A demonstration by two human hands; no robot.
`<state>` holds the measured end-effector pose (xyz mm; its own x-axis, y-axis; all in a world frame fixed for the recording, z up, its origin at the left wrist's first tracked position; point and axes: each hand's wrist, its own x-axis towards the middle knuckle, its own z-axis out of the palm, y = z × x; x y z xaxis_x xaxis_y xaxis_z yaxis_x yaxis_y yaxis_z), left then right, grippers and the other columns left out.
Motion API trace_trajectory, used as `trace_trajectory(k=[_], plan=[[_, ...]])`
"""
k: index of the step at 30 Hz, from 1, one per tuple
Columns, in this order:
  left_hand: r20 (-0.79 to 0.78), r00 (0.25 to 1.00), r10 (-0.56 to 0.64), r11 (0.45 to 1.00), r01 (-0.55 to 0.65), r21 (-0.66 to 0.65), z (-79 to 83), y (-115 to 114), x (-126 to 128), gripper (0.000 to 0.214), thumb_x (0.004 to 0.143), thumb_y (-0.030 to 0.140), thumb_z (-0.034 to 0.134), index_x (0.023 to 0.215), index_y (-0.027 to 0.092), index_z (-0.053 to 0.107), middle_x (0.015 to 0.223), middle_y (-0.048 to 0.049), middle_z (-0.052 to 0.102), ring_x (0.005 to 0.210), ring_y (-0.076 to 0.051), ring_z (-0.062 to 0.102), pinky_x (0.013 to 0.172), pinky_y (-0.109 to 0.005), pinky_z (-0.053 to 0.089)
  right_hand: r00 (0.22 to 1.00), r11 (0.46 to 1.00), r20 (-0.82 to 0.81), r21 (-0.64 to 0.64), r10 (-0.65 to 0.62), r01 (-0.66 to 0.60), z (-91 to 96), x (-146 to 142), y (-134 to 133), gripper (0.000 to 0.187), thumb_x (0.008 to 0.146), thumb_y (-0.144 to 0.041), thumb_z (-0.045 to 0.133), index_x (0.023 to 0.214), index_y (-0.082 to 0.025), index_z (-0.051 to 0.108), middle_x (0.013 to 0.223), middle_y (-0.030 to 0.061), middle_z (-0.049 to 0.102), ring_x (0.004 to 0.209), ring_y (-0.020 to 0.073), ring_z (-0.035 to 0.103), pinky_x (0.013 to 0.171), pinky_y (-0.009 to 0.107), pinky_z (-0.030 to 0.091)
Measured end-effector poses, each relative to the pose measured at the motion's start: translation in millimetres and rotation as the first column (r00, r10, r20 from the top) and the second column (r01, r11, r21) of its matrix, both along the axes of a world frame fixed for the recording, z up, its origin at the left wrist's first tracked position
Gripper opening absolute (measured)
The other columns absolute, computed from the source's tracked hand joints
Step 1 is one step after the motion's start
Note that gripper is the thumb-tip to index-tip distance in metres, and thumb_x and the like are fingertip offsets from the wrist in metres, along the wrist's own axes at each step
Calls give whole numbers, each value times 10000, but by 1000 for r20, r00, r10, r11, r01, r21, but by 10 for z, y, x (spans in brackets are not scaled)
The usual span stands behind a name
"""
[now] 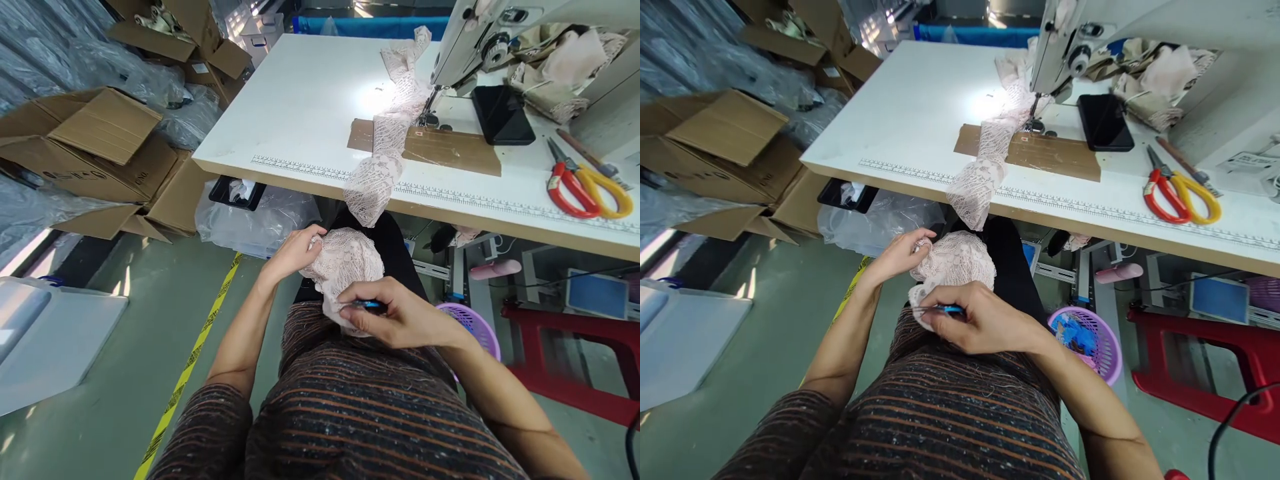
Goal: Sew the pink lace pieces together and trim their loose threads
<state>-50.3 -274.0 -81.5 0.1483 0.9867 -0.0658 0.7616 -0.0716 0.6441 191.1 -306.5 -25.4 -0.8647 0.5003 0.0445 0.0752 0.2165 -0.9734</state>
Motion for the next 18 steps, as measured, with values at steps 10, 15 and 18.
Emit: trace_trajectory(k=[10, 15, 18], plan=[[752, 641, -154, 984, 165, 62, 321, -115, 125, 547, 874, 326, 725, 1372, 183, 548, 1082, -107, 742, 734, -116, 662, 641, -212, 500, 949, 994, -315, 109, 20, 16, 211, -245, 15, 141, 943, -222, 623, 1027, -172, 724, 937, 54, 723, 819, 136, 649, 781, 263, 518], [892, 448, -58, 983, 182, -28, 287, -146, 276, 561, 770, 315, 847, 1254, 177, 598, 979, -60, 698, 779, -118, 688, 713, -213, 542, 846, 841, -121, 99, -520, 531, -63, -248, 96, 127, 913, -288, 650, 961, -185, 707, 818, 9, 700, 724, 137, 594, 690, 265, 478], [891, 450, -55, 976, 211, -46, 208, -136, 308, 451, 797, 317, 824, 1176, 180, 622, 979, -64, 711, 835, -140, 710, 764, -237, 553, 813, 807, -37, 108, -581, 581, -166, -223, 117, 137, 880, -298, 671, 947, -181, 691, 819, 7, 692, 696, 129, 570, 669, 260, 448]])
